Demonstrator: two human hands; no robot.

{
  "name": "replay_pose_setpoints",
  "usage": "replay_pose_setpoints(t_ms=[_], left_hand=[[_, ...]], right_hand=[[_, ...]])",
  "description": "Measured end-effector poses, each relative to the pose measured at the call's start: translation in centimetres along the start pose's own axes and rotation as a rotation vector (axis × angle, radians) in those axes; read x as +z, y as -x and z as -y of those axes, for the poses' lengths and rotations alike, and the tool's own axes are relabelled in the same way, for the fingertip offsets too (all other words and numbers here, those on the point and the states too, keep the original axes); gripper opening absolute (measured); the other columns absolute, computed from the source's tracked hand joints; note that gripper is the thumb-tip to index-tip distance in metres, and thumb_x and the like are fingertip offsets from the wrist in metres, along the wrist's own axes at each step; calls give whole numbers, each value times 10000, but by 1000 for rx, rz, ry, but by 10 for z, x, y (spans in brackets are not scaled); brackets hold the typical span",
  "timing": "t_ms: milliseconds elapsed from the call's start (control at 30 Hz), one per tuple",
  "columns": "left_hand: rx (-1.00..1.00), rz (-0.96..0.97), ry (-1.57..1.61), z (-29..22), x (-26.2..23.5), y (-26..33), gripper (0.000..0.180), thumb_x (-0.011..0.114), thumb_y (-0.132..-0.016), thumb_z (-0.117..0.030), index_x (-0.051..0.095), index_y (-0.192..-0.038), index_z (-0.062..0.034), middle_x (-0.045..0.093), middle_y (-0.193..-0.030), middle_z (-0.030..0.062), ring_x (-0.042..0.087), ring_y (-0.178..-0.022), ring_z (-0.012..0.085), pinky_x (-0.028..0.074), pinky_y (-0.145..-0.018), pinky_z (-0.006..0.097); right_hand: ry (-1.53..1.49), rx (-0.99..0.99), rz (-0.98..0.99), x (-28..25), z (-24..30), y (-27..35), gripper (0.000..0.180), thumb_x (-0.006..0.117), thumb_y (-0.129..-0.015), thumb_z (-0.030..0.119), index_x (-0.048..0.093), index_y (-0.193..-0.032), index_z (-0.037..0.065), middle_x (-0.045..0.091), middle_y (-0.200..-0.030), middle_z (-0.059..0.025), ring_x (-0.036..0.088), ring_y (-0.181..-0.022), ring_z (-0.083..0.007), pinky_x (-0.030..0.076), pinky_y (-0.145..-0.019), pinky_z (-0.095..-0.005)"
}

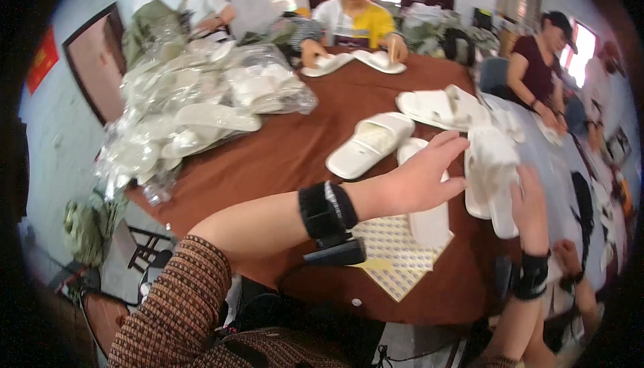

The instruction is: The recorder is applying numerical size stickers to the insoles of white slippers at an assembly table.

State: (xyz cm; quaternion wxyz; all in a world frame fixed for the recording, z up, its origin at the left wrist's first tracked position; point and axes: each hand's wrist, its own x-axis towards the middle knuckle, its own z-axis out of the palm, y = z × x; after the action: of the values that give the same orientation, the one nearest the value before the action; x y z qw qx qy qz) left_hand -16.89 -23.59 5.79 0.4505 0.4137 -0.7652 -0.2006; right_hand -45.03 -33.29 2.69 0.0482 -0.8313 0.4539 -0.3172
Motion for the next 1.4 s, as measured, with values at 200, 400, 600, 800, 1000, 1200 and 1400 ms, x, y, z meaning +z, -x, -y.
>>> replay_pose_setpoints(t_ms=[200, 400, 600, 800, 1000, 1200, 1400], left_hand=[[-31, -83, -715, 42, -154, 76, 599, 722, -759, -153, 488, -1288, -1, 417, -1389, 283, 432, -1280, 438, 392, -1056, 458], [-552, -28, -1488, 61, -292, 193, 739, 755, -762, -258, 429, -1390, -46, 322, -1483, 234, 302, -1378, 414, 299, -1101, 514], [-654, -178, -1837, 64, -342, 253, 786, 794, -706, -217, 431, -1385, -60, 316, -1505, 209, 271, -1408, 409, 250, -1117, 579], [-711, -176, -1858, 52, -390, 289, 475, 732, -769, -204, 581, -1200, -73, 460, -1375, 160, 386, -1310, 385, 329, -1032, 578], [-736, -379, -1661, 44, -411, 262, 235, 531, -929, -280, 650, -996, -89, 682, -939, 188, 631, -957, 395, 441, -835, 570], [-558, -678, -1449, 24, -470, 216, 294, 499, -935, -326, 624, -1021, -75, 662, -941, 259, 617, -899, 478, 472, -817, 556], [-426, -747, -1489, -24, -503, 183, 345, 454, -941, -357, 638, -1041, -82, 653, -1022, 242, 604, -962, 459, 479, -841, 522]], right_hand=[[57, -20, -15, 4, 16, 34, 327, 521, -927, 56, 540, -1238, -42, 546, -1297, -240, 496, -1241, -385, 375, -1051, -392], [-3, -76, -26, -1, 43, 32, 302, 525, -925, 35, 561, -1218, -28, 554, -1299, -228, 508, -1232, -381, 381, -1049, -385], [-75, -116, 36, 9, 100, 39, 309, 535, -909, 10, 573, -1214, -18, 569, -1312, -197, 530, -1242, -332, 430, -1004, -382], [-188, -130, 64, 8, 151, 44, 279, 564, -871, -2, 602, -1146, -32, 596, -1248, -230, 558, -1189, -378, 435, -1001, -372], [-173, -259, 90, 8, 186, 42, 245, 574, -875, 11, 607, -1115, -30, 604, -1203, -217, 582, -1110, -364, 455, -949, -372], [-208, -292, 112, 14, 215, 37, 249, 593, -865, 22, 622, -1110, -12, 618, -1188, -208, 585, -1095, -365, 446, -953, -390], [-196, -358, 153, 26, 227, 37, 237, 595, -867, 39, 629, -1098, -1, 623, -1182, -202, 583, -1074, -373, 440, -937, -406]])
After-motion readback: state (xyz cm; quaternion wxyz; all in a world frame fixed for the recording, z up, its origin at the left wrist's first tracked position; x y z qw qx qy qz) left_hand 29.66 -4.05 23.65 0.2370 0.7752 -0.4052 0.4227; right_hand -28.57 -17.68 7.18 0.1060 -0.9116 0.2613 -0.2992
